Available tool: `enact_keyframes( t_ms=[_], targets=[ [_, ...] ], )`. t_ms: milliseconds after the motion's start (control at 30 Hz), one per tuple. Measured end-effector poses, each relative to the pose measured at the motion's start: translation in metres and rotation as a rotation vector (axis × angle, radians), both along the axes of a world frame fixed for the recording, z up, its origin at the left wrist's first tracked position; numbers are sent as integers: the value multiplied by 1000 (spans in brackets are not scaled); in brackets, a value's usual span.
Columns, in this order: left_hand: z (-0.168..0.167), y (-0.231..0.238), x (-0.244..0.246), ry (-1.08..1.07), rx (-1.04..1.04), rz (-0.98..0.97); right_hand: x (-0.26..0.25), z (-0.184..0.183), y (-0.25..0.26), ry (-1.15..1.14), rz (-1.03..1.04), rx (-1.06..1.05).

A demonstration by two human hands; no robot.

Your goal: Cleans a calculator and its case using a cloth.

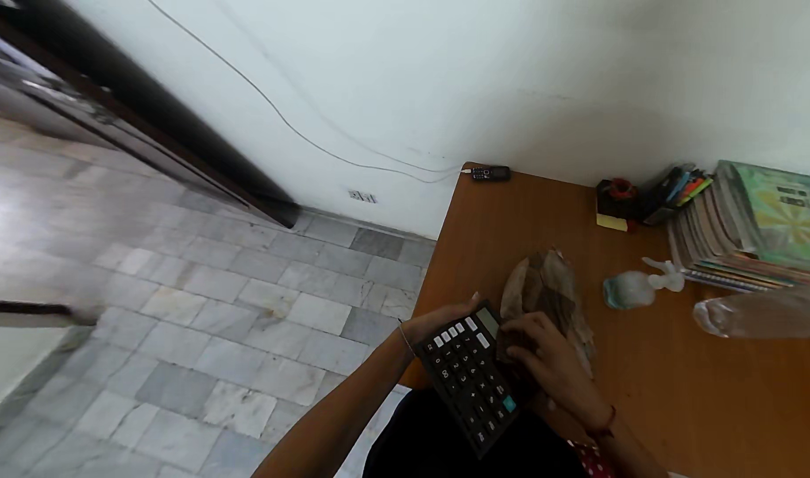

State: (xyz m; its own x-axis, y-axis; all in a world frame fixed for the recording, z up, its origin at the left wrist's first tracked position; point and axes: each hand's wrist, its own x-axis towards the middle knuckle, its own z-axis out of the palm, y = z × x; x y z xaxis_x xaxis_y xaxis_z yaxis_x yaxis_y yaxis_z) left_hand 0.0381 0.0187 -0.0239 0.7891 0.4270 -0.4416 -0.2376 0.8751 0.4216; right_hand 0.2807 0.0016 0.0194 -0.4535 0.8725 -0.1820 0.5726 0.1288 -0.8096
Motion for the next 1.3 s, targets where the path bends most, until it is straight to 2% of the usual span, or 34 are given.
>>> enact_keyframes(
  t_ms=[100,233,333,400,500,600,733,867,967,1167,1300],
  targets=[
    [-2,0,-2,82,65,12,-12,-2,8,-34,-40,-26],
    [12,-4,9,178,212,4,-36,-2,20,-30,-104,-31],
    [1,-5,9,144,209,34,-44,0,27,-1,-105,-74],
    [11,-8,11,200,166,13,-41,1,24,11,-63,-63],
    [25,-16,14,281,157,-63,-28,-4,6,64,-19,88],
    [26,-21,16,225,123,-113,-12,-5,-15,106,-3,273],
    [35,-23,11,219,66,-96,23,0,-42,121,66,351],
    [43,-20,6,214,73,-68,56,20,-64,161,142,175],
    [40,-18,6,188,98,-66,63,28,-71,169,122,91],
    [48,-13,11,226,136,-81,36,10,-56,188,97,314],
    [46,-11,16,250,186,-100,3,6,-37,144,-1,403]
  ],
)
